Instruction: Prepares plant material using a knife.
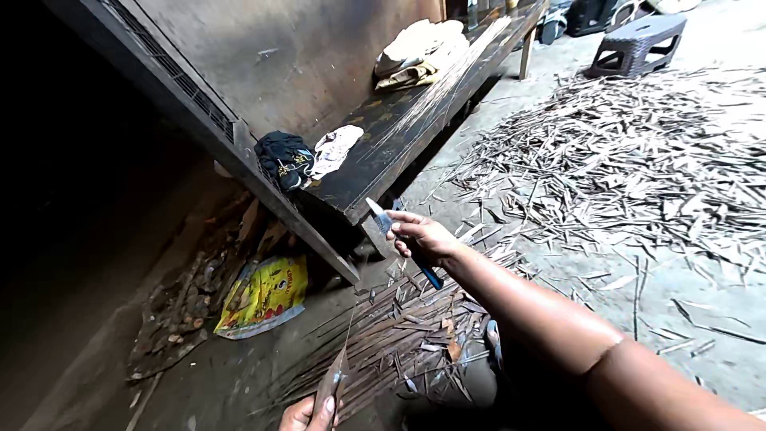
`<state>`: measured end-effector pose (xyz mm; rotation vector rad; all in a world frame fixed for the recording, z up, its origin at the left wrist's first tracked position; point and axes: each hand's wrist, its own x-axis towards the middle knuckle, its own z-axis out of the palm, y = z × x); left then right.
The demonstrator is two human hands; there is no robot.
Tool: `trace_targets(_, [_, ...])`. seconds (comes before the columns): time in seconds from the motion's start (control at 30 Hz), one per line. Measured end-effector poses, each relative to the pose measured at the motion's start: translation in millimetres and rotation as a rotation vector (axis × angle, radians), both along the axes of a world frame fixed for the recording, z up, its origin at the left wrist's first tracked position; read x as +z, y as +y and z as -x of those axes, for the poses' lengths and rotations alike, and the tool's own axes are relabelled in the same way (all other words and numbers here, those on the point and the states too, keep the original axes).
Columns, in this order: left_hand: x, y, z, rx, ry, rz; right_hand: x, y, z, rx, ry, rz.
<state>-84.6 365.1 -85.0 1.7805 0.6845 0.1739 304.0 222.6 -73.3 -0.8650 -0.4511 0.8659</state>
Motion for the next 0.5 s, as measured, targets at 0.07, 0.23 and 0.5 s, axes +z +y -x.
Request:
trace_targets(0.07, [-2, 2, 3, 0.023, 0.021, -0.023, 1, -3, -11, -0.107, 0.027, -0.004])
trace_targets(0.23, [-7, 4, 0, 0.136, 0.049, -0.172, -4, -4, -7, 0.004, -0.057, 0.029])
trace_targets(0.5, [-15, -9, -14, 0.209, 0.061, -0.824, -17, 9, 45, 0.331, -0.182, 0.132])
